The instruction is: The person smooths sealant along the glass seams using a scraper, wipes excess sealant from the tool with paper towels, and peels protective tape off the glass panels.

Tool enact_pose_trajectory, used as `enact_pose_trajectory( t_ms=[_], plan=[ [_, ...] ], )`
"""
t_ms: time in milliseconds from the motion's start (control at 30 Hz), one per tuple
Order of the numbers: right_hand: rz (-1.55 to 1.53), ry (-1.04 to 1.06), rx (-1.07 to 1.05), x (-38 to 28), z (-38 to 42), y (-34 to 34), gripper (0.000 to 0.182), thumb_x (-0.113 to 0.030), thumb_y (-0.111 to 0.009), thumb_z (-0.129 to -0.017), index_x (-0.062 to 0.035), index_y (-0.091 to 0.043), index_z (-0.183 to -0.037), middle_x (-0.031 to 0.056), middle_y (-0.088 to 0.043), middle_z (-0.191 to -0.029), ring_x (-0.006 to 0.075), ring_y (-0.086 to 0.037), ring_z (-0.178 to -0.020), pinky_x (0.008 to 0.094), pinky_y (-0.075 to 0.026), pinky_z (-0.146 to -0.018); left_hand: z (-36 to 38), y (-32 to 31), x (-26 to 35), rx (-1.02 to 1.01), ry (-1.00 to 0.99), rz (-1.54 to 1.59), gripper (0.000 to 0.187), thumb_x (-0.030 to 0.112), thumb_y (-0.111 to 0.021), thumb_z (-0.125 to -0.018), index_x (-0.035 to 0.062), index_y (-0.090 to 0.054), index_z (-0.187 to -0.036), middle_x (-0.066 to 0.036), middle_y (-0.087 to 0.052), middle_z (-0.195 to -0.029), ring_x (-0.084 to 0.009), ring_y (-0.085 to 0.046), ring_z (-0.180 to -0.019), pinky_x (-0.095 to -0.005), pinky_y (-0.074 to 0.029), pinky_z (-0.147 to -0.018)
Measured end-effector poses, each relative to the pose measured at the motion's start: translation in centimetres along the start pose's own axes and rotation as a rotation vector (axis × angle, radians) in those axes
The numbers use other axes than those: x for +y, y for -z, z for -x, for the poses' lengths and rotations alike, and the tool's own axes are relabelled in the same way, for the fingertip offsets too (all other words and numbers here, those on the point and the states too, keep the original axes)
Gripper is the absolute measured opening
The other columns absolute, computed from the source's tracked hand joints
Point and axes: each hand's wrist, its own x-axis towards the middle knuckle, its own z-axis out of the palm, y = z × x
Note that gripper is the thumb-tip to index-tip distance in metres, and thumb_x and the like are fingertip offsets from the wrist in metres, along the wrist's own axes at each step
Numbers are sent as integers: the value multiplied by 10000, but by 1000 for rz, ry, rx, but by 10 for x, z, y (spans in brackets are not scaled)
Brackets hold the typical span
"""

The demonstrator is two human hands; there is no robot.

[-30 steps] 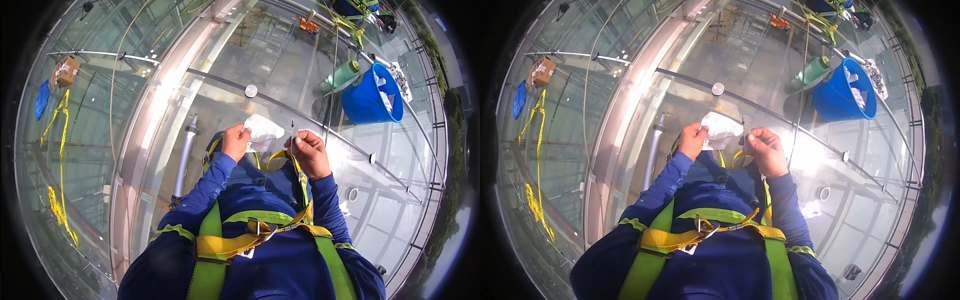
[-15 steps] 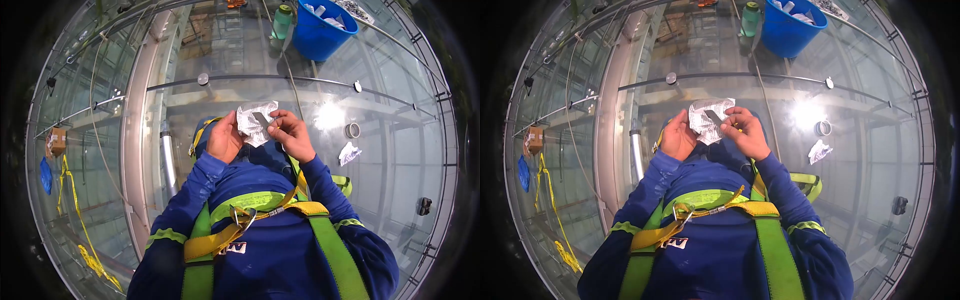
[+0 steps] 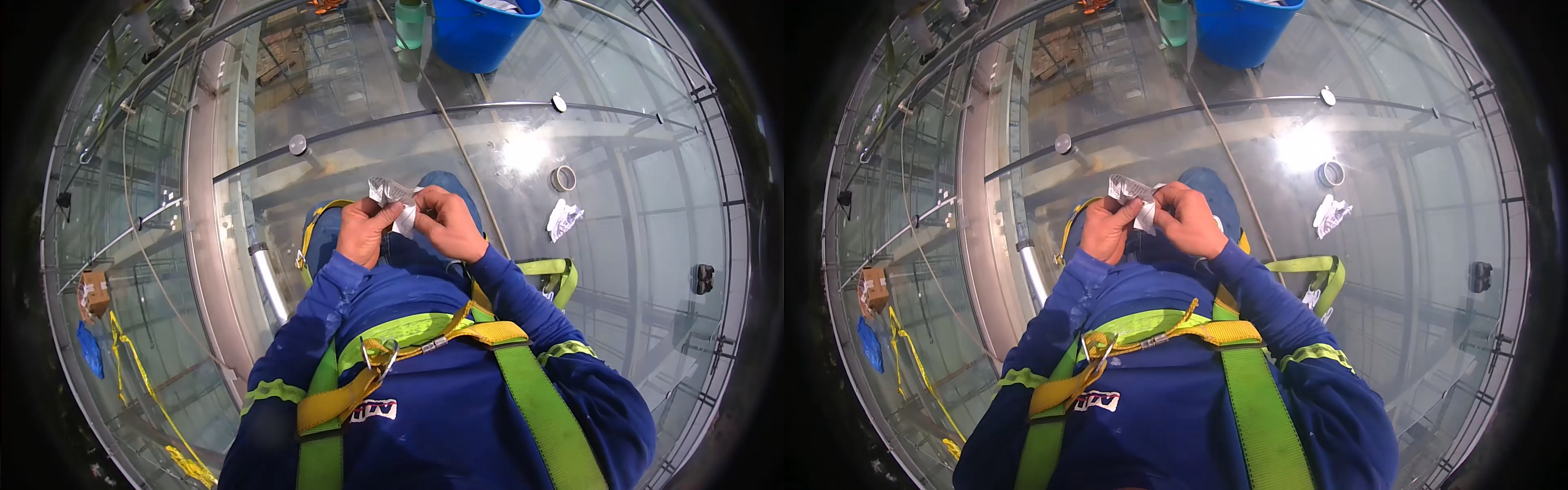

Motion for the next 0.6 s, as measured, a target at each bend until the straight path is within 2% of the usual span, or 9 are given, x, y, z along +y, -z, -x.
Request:
enact_pose_trajectory(
  t_ms=[133,233,267,367,467,567,600],
  plan=[
    [51,-34,-1,9,-5,2,191,-157,-683,-803,24,-671,-862,171,-639,-846,275,-612,-689,365,-478,-624,-9,-11,0,62,-42,-72,142,39,-694,-872,-41,-679,-989,-97,-712,-893,-146,-669,-772,-273,-536,-722],
    [87,-123,-24,3,-12,9,200,-166,-688,-792,23,-674,-857,185,-635,-825,277,-621,-688,376,-478,-621,-19,-15,2,35,3,-40,147,41,-670,-890,-52,-666,-1003,-120,-712,-898,-170,-684,-760,-282,-552,-713],
    [101,-109,-2,4,-15,9,198,-171,-693,-781,17,-677,-841,172,-632,-744,268,-611,-632,376,-467,-590,-23,-11,-2,25,10,-36,154,45,-654,-903,-62,-654,-1014,-137,-711,-904,-187,-694,-759,-288,-561,-710],
    [65,-174,-56,11,-21,13,192,-168,-691,-782,19,-676,-824,159,-616,-654,249,-580,-564,370,-450,-558,-31,-6,-5,32,59,-16,163,57,-650,-911,-66,-653,-1018,-129,-710,-908,-179,-687,-765,-289,-556,-713],
    [16,-234,-70,19,-26,18,205,-171,-689,-800,33,-664,-794,114,-581,-571,183,-535,-522,348,-426,-530,-39,0,-8,69,115,13,175,70,-650,-916,-68,-653,-1024,-119,-707,-909,-167,-678,-769,-287,-547,-708],
    [-82,-332,-136,17,-30,27,213,-169,-672,-874,42,-666,-845,4,-577,-632,55,-496,-552,253,-382,-488,-47,-3,-8,67,137,-8,175,77,-651,-919,-63,-658,-1024,-107,-704,-905,-154,-668,-768,-283,-537,-699],
    [-94,-383,-107,9,-31,30,243,-180,-688,-830,54,-655,-772,40,-556,-580,94,-500,-567,314,-411,-518,-50,-4,-7,65,143,-22,177,77,-656,-915,-64,-659,-1021,-102,-702,-898,-146,-663,-758,-277,-532,-687]
  ],
)
